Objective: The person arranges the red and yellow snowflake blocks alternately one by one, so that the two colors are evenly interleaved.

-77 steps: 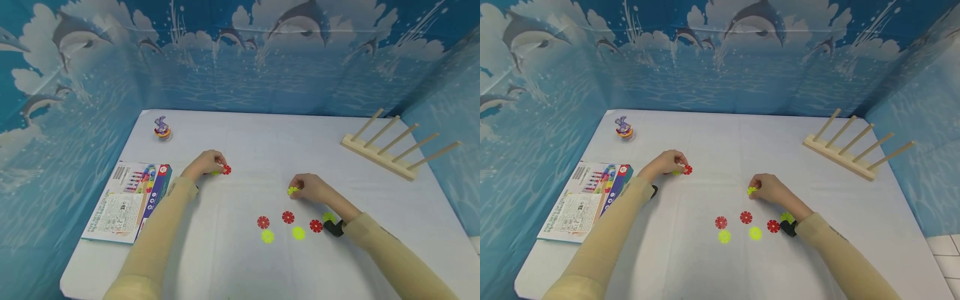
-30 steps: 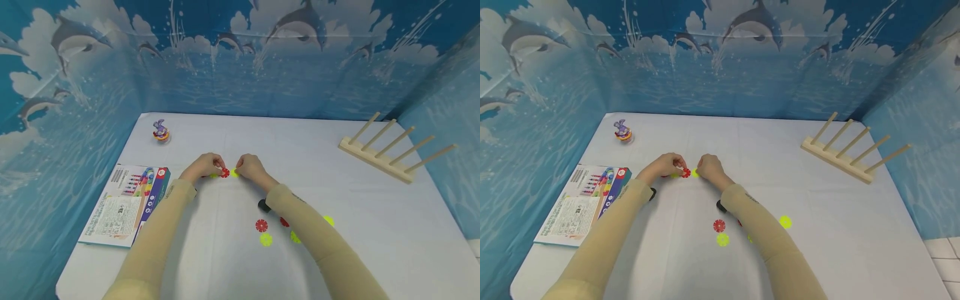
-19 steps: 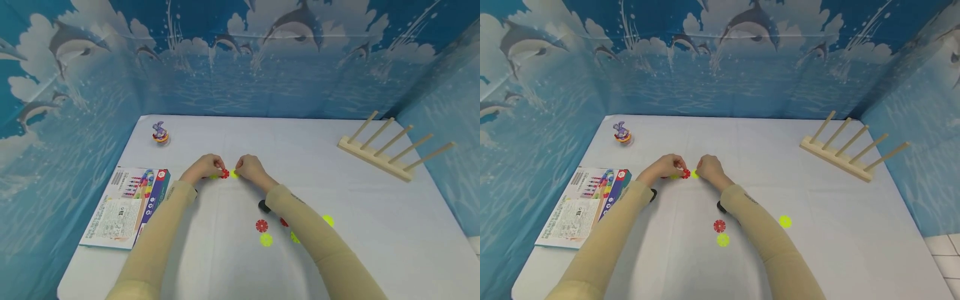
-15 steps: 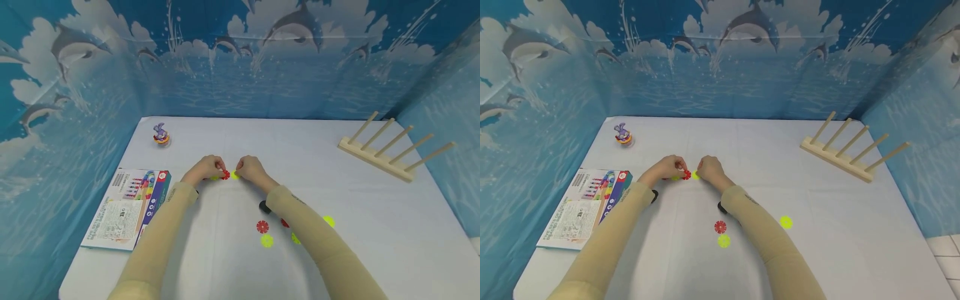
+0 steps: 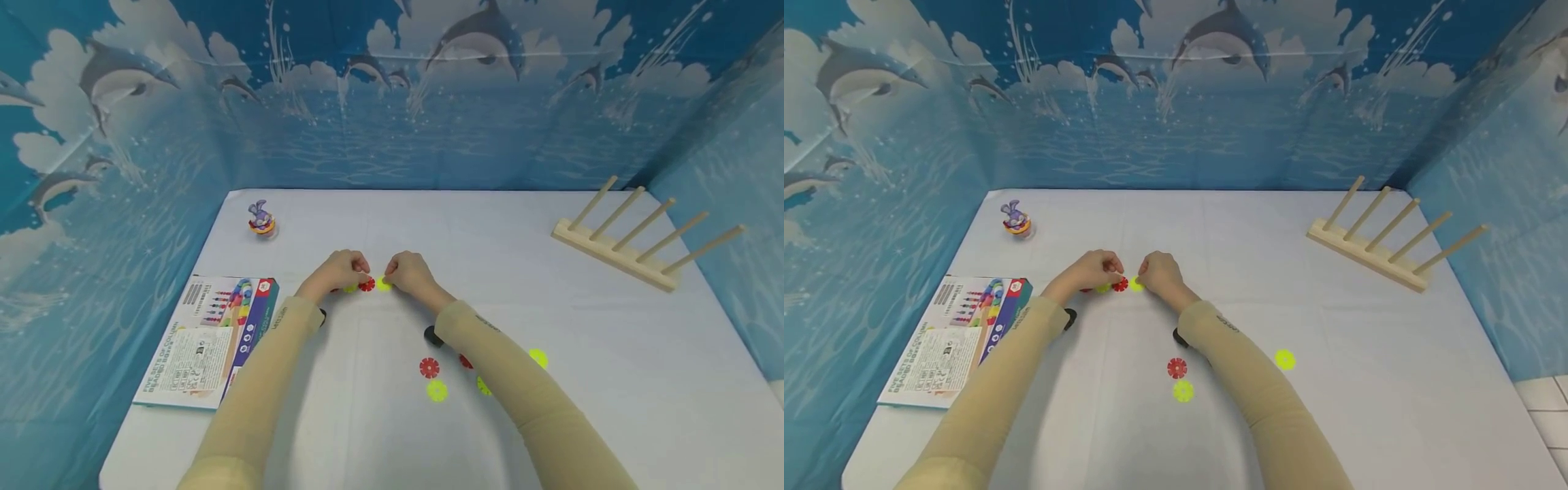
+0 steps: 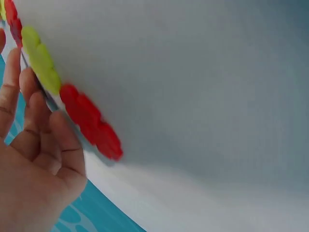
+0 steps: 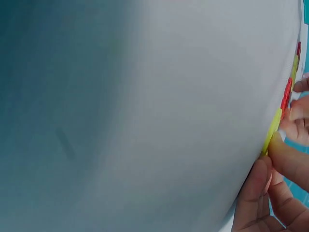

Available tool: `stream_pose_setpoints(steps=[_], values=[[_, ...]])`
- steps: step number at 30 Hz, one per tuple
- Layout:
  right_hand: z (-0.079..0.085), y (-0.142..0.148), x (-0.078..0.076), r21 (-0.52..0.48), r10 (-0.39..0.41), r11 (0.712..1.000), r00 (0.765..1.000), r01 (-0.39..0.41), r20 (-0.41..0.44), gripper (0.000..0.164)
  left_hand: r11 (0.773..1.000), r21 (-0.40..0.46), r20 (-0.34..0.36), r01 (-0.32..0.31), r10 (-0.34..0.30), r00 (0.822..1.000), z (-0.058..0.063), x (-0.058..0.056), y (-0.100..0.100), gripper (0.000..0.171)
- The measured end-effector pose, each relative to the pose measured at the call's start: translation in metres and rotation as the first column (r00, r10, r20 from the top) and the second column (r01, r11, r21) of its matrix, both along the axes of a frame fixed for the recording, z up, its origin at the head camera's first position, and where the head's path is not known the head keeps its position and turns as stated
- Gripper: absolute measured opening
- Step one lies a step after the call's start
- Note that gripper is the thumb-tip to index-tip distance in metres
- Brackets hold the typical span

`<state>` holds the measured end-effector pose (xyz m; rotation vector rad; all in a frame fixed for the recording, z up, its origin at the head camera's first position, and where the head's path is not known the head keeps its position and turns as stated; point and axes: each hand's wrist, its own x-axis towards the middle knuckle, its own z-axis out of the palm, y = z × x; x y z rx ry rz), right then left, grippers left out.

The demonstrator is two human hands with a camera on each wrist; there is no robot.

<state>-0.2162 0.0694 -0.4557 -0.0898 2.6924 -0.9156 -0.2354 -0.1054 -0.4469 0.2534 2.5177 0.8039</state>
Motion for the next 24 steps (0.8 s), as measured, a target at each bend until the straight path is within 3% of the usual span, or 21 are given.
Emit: stream_pose_setpoints(steps=[4,9,15,24], values=[[0.001,-0.002,0.001,0.015,0.002,1.0,1.0,-0.001,-0.012,0.01,0.998,0.035,-0.054,0.061,-0.059,0.997,-0.001,0.001,0.005,0.016],[0.003,-0.004,0.001,0.022,0.005,1.0,1.0,-0.004,-0.022,0.01,0.992,0.075,-0.041,0.103,-0.1,0.994,-0.003,0.001,0.009,0.016],[0.004,-0.003,0.002,0.003,0.017,1.0,0.998,-0.017,-0.054,0.011,0.993,0.068,-0.038,0.093,-0.09,0.995,-0.003,0.0,0.013,0.02],[0.003,0.0,-0.001,0.004,0.012,1.0,0.999,-0.012,-0.035,0.012,0.995,0.055,-0.058,0.08,-0.077,0.995,-0.007,-0.002,0.017,0.019]])
